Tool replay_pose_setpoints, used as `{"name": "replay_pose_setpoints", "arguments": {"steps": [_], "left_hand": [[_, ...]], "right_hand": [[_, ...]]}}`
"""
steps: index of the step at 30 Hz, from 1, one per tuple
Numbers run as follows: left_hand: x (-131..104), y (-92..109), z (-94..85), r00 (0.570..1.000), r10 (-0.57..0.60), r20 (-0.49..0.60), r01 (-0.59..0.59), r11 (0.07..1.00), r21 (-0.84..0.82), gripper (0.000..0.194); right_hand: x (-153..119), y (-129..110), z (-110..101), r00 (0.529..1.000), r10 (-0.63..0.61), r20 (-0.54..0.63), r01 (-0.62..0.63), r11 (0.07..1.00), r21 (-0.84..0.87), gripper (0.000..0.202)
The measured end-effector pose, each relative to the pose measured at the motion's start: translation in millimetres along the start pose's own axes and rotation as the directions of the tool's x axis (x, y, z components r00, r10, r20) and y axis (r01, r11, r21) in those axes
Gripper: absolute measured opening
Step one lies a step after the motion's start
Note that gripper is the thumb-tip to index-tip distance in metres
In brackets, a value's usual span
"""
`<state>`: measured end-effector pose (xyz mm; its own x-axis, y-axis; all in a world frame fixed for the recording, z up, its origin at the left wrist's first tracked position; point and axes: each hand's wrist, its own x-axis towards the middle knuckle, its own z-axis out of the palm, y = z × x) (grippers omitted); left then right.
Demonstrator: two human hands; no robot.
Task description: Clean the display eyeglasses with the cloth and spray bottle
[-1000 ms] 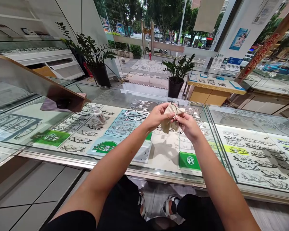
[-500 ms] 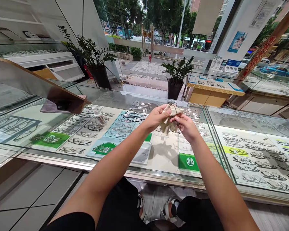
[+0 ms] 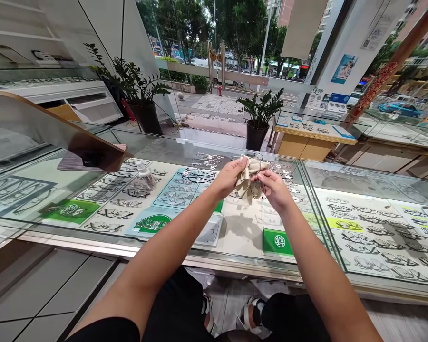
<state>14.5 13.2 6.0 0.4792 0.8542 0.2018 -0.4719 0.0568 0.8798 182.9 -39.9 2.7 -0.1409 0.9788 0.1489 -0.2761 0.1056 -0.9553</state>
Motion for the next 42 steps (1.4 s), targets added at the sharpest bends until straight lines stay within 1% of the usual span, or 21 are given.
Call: {"name": "replay_pose_setpoints", "arguments": {"steps": [2, 4, 6, 7, 9, 11, 13, 16, 20, 22, 23, 26, 27, 28, 29, 31, 32, 33, 36, 39, 42], "left_hand": [[2.4, 1.1, -4.4, 0.999, -0.035, -0.018, 0.033, 0.997, -0.067, 0.048], [4.0, 2.6, -9.4, 0.995, -0.102, -0.007, 0.101, 0.99, -0.095, 0.046], [3.9, 4.1, -14.1, 0.98, -0.196, 0.041, 0.199, 0.977, -0.08, 0.047], [3.1, 4.8, -15.9, 0.967, -0.244, 0.071, 0.248, 0.967, -0.06, 0.049], [0.2, 6.1, -18.0, 0.935, -0.33, 0.133, 0.334, 0.942, -0.009, 0.054], [-4.1, 8.1, -17.9, 0.905, -0.385, 0.179, 0.384, 0.922, 0.045, 0.056], [-8.7, 11.0, -16.2, 0.884, -0.412, 0.22, 0.398, 0.911, 0.107, 0.053], [-14.3, 15.0, -12.9, 0.842, -0.445, 0.305, 0.386, 0.892, 0.235, 0.05], [-16.2, 12.2, -9.7, 0.779, -0.479, 0.404, 0.343, 0.865, 0.365, 0.053], [-15.1, 8.6, -7.9, 0.776, -0.469, 0.421, 0.337, 0.873, 0.352, 0.053], [-14.3, 7.2, -6.9, 0.793, -0.449, 0.411, 0.333, 0.885, 0.325, 0.052], [-12.4, 6.0, -3.4, 0.881, -0.351, 0.319, 0.298, 0.933, 0.203, 0.051], [-12.0, 6.2, -2.5, 0.902, -0.321, 0.288, 0.283, 0.944, 0.168, 0.052], [-11.7, 6.2, -2.0, 0.918, -0.297, 0.263, 0.268, 0.953, 0.143, 0.053], [-11.2, 6.0, -1.8, 0.93, -0.276, 0.243, 0.251, 0.96, 0.128, 0.053], [-9.9, 4.2, -2.8, 0.948, -0.236, 0.213, 0.215, 0.969, 0.121, 0.052], [-9.0, 2.7, -3.9, 0.954, -0.224, 0.201, 0.202, 0.971, 0.125, 0.051], [-7.9, 1.1, -5.2, 0.957, -0.217, 0.191, 0.194, 0.972, 0.135, 0.051], [-5.3, -2.4, -9.0, 0.962, -0.214, 0.171, 0.184, 0.967, 0.174, 0.051], [-6.4, -2.1, -8.4, 0.961, -0.213, 0.176, 0.172, 0.96, 0.222, 0.051], [-10.8, -1.0, -2.2, 0.958, -0.204, 0.203, 0.147, 0.954, 0.263, 0.05]], "right_hand": [[-6.1, -16.9, -5.4, 0.999, -0.049, 0.007, 0.049, 0.998, -0.047, 0.034], [-15.9, -41.6, -11.9, 0.986, -0.164, 0.042, 0.169, 0.966, -0.198, 0.029], [-27.7, -69.6, -17.0, 0.947, -0.276, 0.167, 0.323, 0.815, -0.482, 0.022], [-33.4, -82.7, -18.5, 0.917, -0.296, 0.269, 0.399, 0.65, -0.646, 0.019], [-43.1, -103.3, -19.0, 0.852, -0.265, 0.451, 0.51, 0.231, -0.828, 0.014], [-49.9, -113.8, -16.9, 0.808, -0.153, 0.569, 0.552, -0.14, -0.822, 0.016], [-54.2, -115.8, -13.0, 0.77, -0.025, 0.638, 0.583, -0.382, -0.718, 0.018], [-56.7, -112.1, -4.7, 0.706, 0.118, 0.699, 0.641, -0.526, -0.559, 0.019], [-53.2, -109.1, 5.9, 0.662, 0.167, 0.731, 0.672, -0.565, -0.479, 0.018], [-50.8, -107.2, 6.7, 0.659, 0.12, 0.742, 0.663, -0.557, -0.499, 0.021], [-49.9, -104.8, 5.4, 0.663, 0.067, 0.746, 0.652, -0.542, -0.53, 0.022], [-46.7, -88.0, -2.7, 0.713, -0.262, 0.65, 0.534, -0.398, -0.746, 0.019], [-44.3, -79.0, -5.8, 0.735, -0.417, 0.535, 0.455, -0.282, -0.845, 0.016], [-40.8, -68.9, -8.3, 0.754, -0.541, 0.374, 0.376, -0.112, -0.92, 0.014], [-35.9, -58.2, -10.2, 0.783, -0.59, 0.196, 0.315, 0.105, -0.943, 0.015], [-22.5, -37.9, -11.9, 0.876, -0.479, -0.062, 0.252, 0.563, -0.787, 0.02], [-14.6, -29.5, -12.0, 0.905, -0.399, -0.147, 0.212, 0.724, -0.657, 0.024], [-6.6, -22.7, -11.9, 0.924, -0.33, -0.192, 0.18, 0.82, -0.544, 0.026], [13.1, -11.0, -13.5, 0.965, -0.147, -0.216, 0.081, 0.955, -0.286, 0.035], [21.7, -4.4, -20.0, 0.984, -0.051, -0.172, 0.022, 0.986, -0.167, 0.039], [21.2, 4.1, -27.0, 0.988, -0.046, -0.146, 0.027, 0.992, -0.127, 0.037]]}}
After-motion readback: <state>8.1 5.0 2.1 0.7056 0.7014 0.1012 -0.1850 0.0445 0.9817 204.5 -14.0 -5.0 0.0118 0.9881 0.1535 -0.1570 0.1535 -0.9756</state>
